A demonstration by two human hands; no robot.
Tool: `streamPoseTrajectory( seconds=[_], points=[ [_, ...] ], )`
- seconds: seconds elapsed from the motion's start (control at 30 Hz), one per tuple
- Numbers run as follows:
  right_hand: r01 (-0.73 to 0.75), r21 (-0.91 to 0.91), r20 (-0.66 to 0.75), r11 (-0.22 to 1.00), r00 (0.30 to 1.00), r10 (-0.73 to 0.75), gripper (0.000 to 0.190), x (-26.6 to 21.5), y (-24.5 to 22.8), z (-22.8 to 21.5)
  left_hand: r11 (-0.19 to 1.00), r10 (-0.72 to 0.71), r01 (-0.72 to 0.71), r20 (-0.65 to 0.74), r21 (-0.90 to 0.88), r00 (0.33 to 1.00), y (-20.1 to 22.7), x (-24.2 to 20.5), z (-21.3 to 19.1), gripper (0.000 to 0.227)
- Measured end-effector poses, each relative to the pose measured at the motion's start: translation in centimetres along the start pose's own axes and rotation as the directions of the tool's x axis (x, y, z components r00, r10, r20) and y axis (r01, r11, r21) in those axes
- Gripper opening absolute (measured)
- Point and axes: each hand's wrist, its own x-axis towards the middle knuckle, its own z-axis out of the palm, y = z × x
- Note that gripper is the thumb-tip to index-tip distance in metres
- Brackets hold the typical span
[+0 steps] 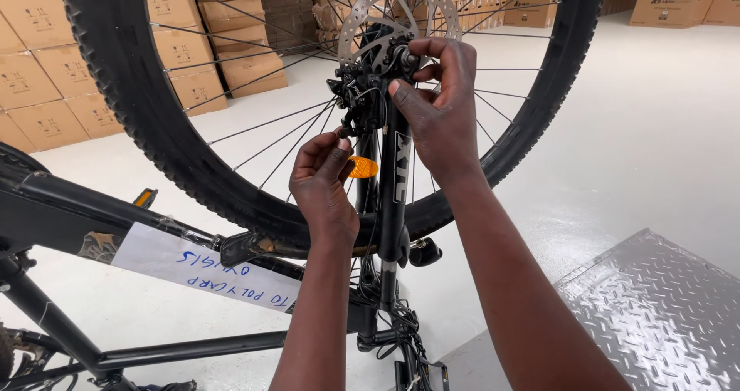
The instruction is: The person attaches a disc brake caliper to the front fork of a bicycle using a hex key. They then route the brake cable through the caliper and tighten the cable anchor bolt to secure the brake line.
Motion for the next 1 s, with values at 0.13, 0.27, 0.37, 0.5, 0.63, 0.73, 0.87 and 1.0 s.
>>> streamPoseTrajectory(
  seconds=[0.13, 0.27, 0.37, 0.5, 0.63, 0.73, 0.87, 1.0],
  points=[
    [-0.005, 0.01, -0.007, 1.0, 1.0, 0.005, 0.034, 0.0, -0.3, -0.1, 1.0, 0.013, -0.014, 0.052, 0.02, 0.999, -0.3, 0.3, -0.1, 0.03],
    [-0.019, 0.022, -0.02, 1.0, 1.0, 0.02, 0.034, 0.1, 0.0, -0.2, 0.999, -0.029, 0.03, 0.03, -0.042, 0.999, -0.1, 0.0, 0.2, 0.03],
    [-0.051, 0.037, -0.047, 0.998, 0.998, 0.053, 0.035, 0.2, 0.3, -0.2, 0.998, -0.034, 0.036, 0.042, -0.057, 0.999, -0.2, -0.1, 0.3, 0.028],
    [-0.132, 0.083, -0.064, 0.988, 0.988, 0.137, 0.034, 0.4, 1.0, -0.5, 0.999, -0.032, 0.034, 0.044, -0.042, 0.998, -0.5, -0.1, 0.5, 0.025],
    [-0.169, 0.074, -0.057, 0.983, 0.983, 0.174, 0.033, 0.4, 0.7, -0.9, 0.998, -0.059, 0.06, 0.067, -0.004, 0.996, 0.4, 0.1, 0.3, 0.03],
    [-0.202, 0.101, -0.046, 0.974, 0.977, 0.207, 0.032, 0.5, 0.5, -0.9, 0.998, -0.035, 0.03, 0.091, 0.057, 0.995, 0.7, 0.1, 0.1, 0.028],
    [-0.215, 0.124, -0.06, 0.969, 0.973, 0.223, 0.033, 0.7, 0.5, -0.9, 0.997, -0.002, -0.007, 0.112, 0.076, 0.994, 0.7, 0.3, -0.3, 0.029],
    [-0.223, 0.131, -0.061, 0.966, 0.971, 0.232, 0.033, 0.7, 0.4, -0.8, 0.998, -0.003, -0.002, 0.097, 0.06, 0.995, 0.6, 0.5, -0.3, 0.032]
  ],
)
